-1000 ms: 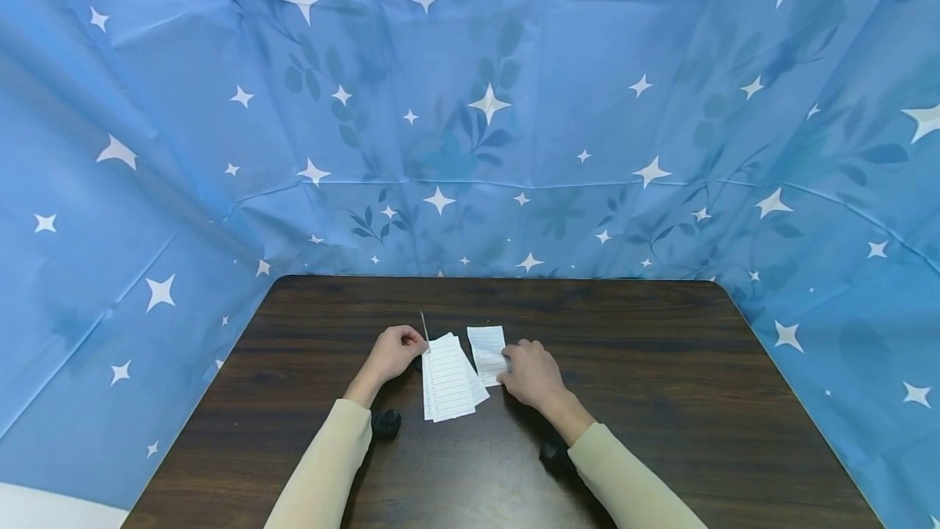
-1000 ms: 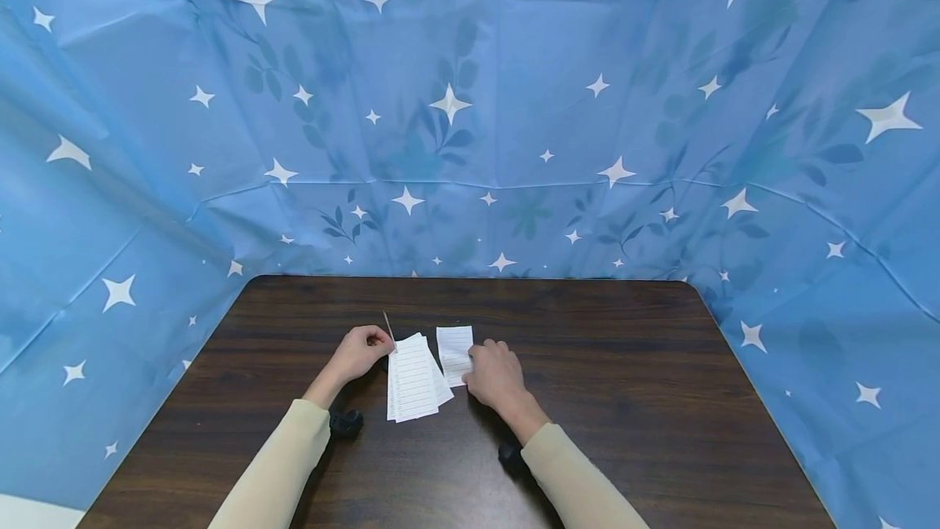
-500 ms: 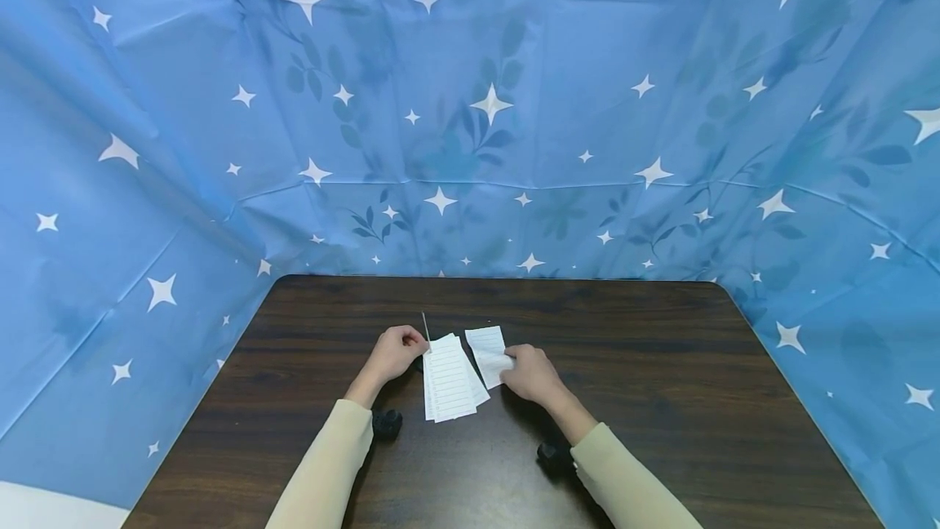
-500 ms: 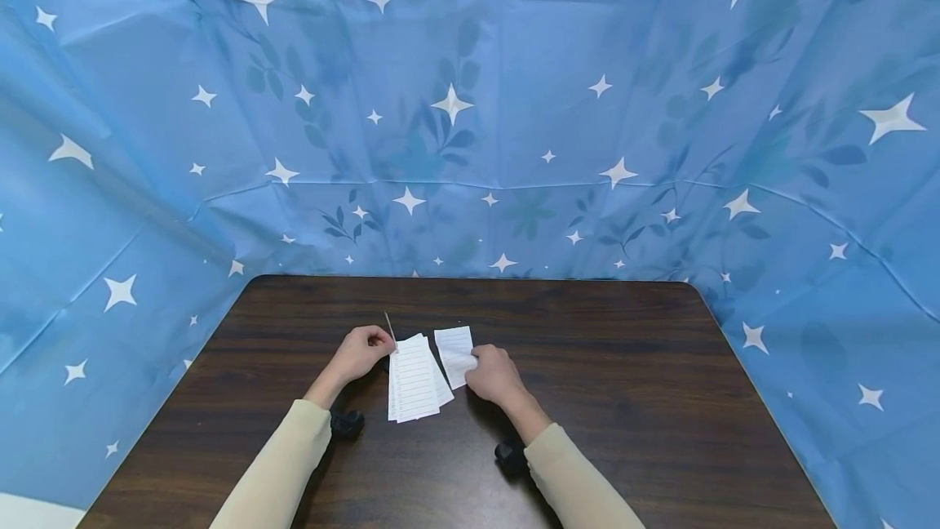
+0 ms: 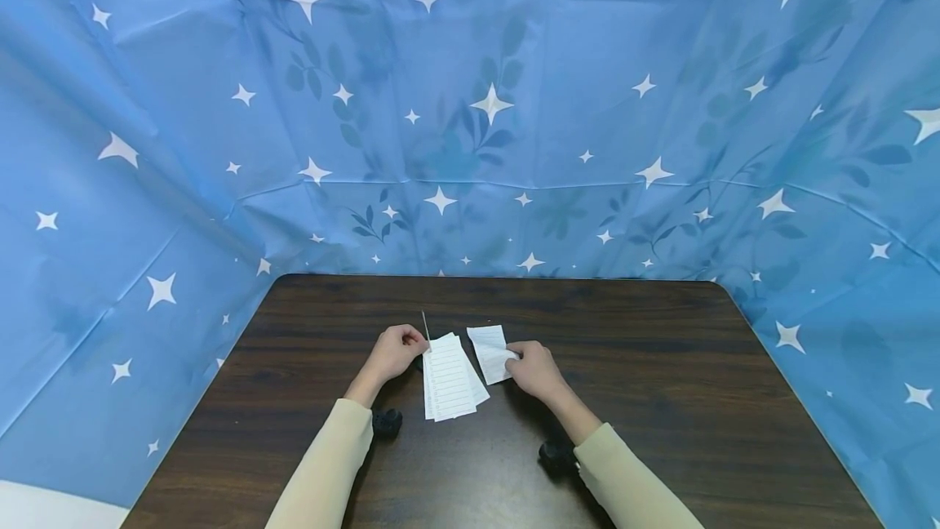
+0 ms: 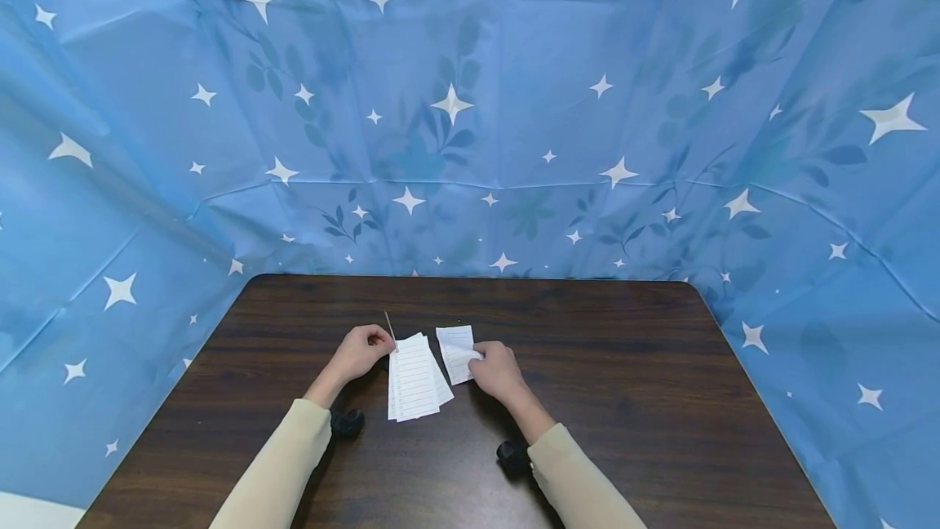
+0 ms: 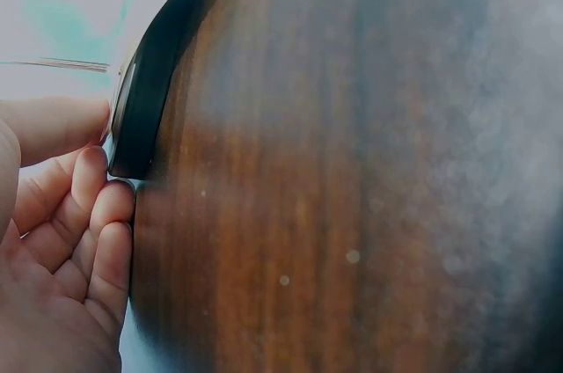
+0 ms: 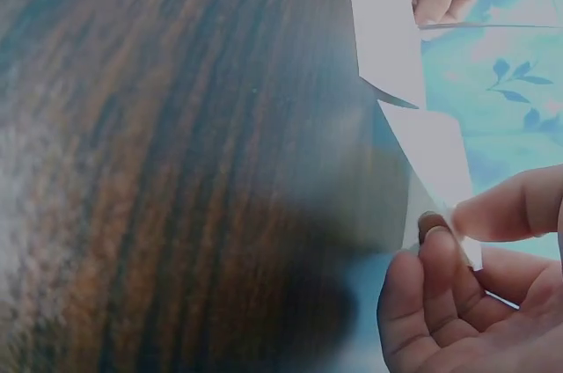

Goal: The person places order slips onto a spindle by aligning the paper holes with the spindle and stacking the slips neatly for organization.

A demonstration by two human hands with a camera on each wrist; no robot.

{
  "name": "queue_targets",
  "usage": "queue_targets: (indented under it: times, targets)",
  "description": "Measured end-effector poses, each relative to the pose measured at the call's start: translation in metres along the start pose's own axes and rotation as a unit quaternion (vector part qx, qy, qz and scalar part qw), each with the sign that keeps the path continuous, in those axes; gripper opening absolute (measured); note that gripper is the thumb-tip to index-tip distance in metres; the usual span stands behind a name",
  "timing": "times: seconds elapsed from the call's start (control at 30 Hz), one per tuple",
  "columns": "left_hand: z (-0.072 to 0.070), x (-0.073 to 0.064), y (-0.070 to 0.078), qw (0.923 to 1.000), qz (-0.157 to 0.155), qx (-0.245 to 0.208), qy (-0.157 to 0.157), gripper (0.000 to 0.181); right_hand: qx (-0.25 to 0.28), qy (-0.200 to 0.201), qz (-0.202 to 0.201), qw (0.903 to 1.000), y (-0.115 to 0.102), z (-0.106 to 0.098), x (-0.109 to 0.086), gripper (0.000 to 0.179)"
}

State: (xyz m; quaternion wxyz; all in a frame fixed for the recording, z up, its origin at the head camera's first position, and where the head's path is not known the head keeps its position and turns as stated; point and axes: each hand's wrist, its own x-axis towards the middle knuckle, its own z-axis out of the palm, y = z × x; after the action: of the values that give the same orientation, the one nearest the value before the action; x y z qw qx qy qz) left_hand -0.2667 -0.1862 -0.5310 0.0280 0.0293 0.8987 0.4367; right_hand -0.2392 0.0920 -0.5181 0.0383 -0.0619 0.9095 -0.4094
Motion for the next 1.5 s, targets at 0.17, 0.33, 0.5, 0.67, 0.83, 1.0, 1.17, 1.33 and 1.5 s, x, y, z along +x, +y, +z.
queue_targets:
  times: [0.17, 0.33, 0.5, 0.67, 0.83, 1.0, 1.17, 1.33, 1.5]
  targets:
    - [0.0, -0.001, 0.001, 1.0, -0.001, -0.004, 0.001, 0.009, 0.023, 0.006, 0.007, 0.9997, 0.003, 0.001, 0.001, 0.043]
    - [0.0, -0.002, 0.001, 1.0, -0.001, -0.005, 0.0, 0.009, 0.063, 0.003, 0.002, 0.998, 0.005, 0.0, -0.001, 0.045]
    - [0.0, -0.002, 0.001, 1.0, -0.003, -0.004, 0.0, 0.01, 0.088, -0.003, -0.005, 0.9961, 0.006, -0.002, -0.002, 0.046]
    - [0.0, -0.002, 0.002, 1.0, -0.003, 0.0, 0.001, 0.01, 0.104, -0.01, -0.005, 0.9945, 0.005, -0.003, -0.003, 0.046]
    - [0.0, -0.003, 0.002, 1.0, -0.003, -0.001, -0.002, 0.01, 0.105, -0.009, 0.006, 0.9944, 0.005, -0.002, -0.004, 0.044]
    - [0.0, -0.002, 0.001, 1.0, -0.004, -0.001, -0.004, 0.01, 0.111, -0.006, 0.021, 0.9936, 0.005, -0.002, -0.004, 0.047]
    - [0.0, -0.002, 0.001, 1.0, -0.005, 0.002, 0.0, 0.009, 0.135, -0.007, 0.023, 0.9905, 0.006, -0.003, -0.005, 0.048]
    - [0.0, -0.001, 0.0, 1.0, -0.002, 0.005, -0.002, 0.01, 0.165, -0.003, 0.01, 0.9862, 0.006, -0.006, -0.006, 0.049]
    - [-0.001, 0.0, 0.001, 1.0, 0.004, 0.002, -0.004, 0.01, 0.183, 0.003, -0.001, 0.9831, 0.002, -0.009, -0.007, 0.048]
